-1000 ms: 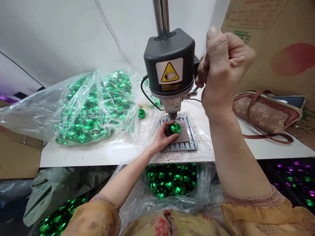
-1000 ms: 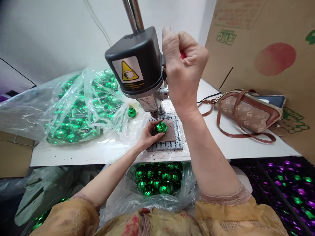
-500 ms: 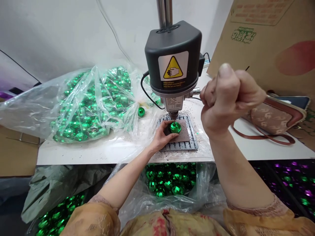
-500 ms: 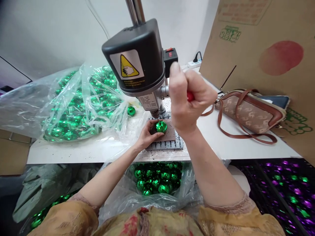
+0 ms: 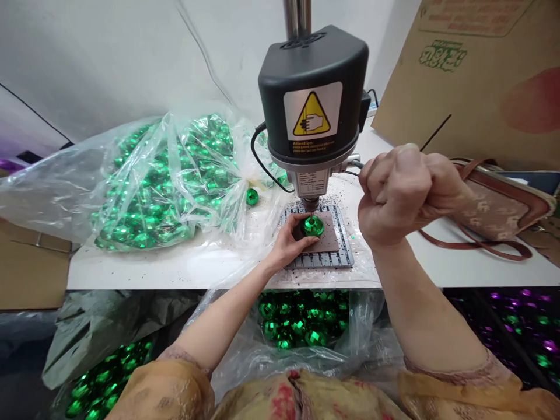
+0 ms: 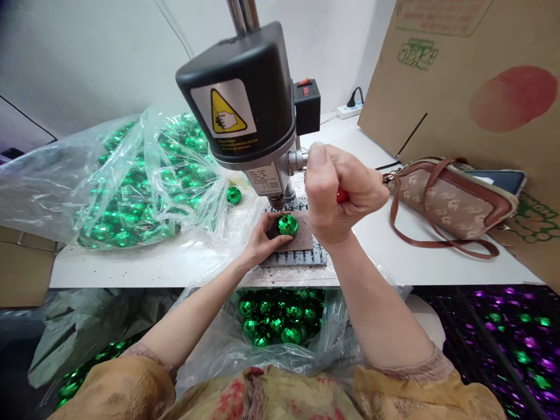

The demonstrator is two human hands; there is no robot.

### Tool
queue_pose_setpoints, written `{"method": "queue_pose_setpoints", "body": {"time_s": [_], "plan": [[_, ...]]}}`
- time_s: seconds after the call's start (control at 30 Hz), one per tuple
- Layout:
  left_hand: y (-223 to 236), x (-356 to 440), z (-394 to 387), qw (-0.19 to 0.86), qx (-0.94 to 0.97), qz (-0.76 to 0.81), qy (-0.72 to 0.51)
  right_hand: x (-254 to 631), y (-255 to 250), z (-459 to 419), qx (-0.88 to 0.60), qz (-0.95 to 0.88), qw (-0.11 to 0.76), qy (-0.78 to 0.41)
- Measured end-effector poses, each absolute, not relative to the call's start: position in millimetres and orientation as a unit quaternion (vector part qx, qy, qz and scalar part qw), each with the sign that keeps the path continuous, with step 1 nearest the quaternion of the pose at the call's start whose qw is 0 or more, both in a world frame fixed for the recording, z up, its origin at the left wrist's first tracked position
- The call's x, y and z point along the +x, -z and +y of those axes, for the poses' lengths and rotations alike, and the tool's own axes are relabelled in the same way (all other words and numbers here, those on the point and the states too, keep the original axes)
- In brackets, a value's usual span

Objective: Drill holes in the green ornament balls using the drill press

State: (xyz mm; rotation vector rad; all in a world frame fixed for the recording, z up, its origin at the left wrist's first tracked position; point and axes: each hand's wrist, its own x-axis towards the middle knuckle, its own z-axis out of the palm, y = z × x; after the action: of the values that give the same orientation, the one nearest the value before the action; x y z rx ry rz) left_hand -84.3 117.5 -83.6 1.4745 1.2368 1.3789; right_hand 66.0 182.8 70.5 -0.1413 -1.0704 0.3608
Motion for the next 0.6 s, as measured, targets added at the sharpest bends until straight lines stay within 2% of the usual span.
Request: {"method": "queue_pose_setpoints", "body": {"time_s": [0.2, 0.43, 0.6], "plan": [[85, -85, 117, 0.372, 0.582, 0.485, -0.537, 69, -65, 183, -0.061, -0.517, 0.844, -0.128], [86, -85, 118, 0.362, 0.587, 0.483, -0.539, 71, -51, 185, -0.042, -0.536, 0.825, -0.174], [87, -85, 118, 0.363, 0.583, 0.488, -0.539, 70, -53, 185, 0.011, -0.531, 0.835, -0.143]]}}
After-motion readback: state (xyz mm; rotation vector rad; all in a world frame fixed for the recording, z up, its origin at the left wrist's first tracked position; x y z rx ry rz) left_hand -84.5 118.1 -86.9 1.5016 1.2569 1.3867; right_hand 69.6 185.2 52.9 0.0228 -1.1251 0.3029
